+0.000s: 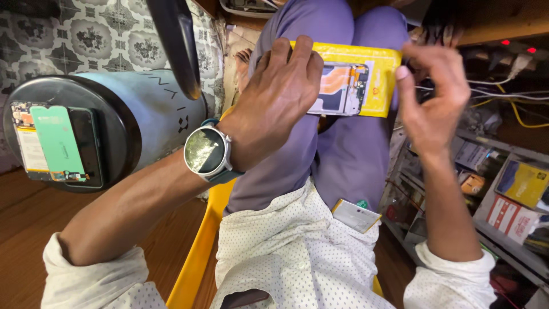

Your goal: The person is repairing a smartphone while sitting on a chair. They apply adhesive tape to the back of the phone, insert a battery, and use a cloth to wipe the internal components. They also use a precision knife to adjust parts inside the phone.

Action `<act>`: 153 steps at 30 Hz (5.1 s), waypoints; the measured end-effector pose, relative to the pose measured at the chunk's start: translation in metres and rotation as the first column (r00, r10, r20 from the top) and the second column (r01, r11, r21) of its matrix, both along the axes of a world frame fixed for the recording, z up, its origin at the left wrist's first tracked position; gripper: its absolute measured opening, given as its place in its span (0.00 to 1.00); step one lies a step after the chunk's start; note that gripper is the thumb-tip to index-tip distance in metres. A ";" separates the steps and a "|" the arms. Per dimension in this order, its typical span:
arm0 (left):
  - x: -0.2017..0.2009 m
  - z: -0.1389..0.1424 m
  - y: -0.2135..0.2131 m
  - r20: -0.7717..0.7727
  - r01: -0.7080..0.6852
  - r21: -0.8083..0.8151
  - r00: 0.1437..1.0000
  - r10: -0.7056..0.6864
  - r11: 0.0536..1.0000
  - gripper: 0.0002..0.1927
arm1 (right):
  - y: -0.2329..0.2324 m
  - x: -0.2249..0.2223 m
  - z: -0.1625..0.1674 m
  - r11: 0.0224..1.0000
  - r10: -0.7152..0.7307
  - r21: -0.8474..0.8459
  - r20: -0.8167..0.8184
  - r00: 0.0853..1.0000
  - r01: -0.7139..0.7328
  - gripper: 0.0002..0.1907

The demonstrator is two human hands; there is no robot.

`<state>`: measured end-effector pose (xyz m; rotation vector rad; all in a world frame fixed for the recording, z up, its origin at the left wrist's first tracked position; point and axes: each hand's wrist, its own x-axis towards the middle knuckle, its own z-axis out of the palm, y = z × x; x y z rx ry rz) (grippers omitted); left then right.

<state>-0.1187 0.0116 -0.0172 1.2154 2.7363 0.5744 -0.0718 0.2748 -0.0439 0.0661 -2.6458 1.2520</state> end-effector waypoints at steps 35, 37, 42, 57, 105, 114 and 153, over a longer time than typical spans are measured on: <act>-0.009 0.006 -0.042 0.886 -0.361 0.463 0.211 -0.413 0.810 0.44 | 0.005 0.036 -0.005 0.832 0.183 0.540 -0.052 0.982 -0.126 0.18; -0.003 0.002 -0.046 0.864 -0.397 0.498 0.151 -0.480 0.771 0.43 | 0.004 0.043 0.000 0.872 0.123 0.473 0.035 0.992 -0.125 0.19; 0.006 -0.007 -0.048 0.797 -0.474 0.549 0.048 -0.602 0.689 0.41 | -0.010 0.050 0.018 0.945 -0.052 0.326 0.035 0.998 0.038 0.18; 0.034 -0.037 0.019 0.645 -0.261 0.649 -0.311 -0.699 0.715 0.50 | 0.019 0.055 0.080 0.766 0.299 -0.624 0.133 0.945 -0.155 0.10; 0.071 0.028 0.044 0.829 -0.884 0.467 0.445 -0.339 -0.019 0.15 | -0.013 0.059 0.071 0.800 0.033 -0.587 0.242 0.970 0.119 0.22; 0.071 0.015 0.041 0.857 -0.863 0.472 0.403 -0.322 0.177 0.15 | 0.023 0.069 0.030 0.898 -0.012 -0.417 0.291 0.957 0.139 0.18; 0.065 0.000 0.055 0.868 -0.782 0.492 0.406 -0.287 0.383 0.18 | 0.024 0.034 0.057 0.953 0.089 -0.297 0.437 0.895 0.051 0.16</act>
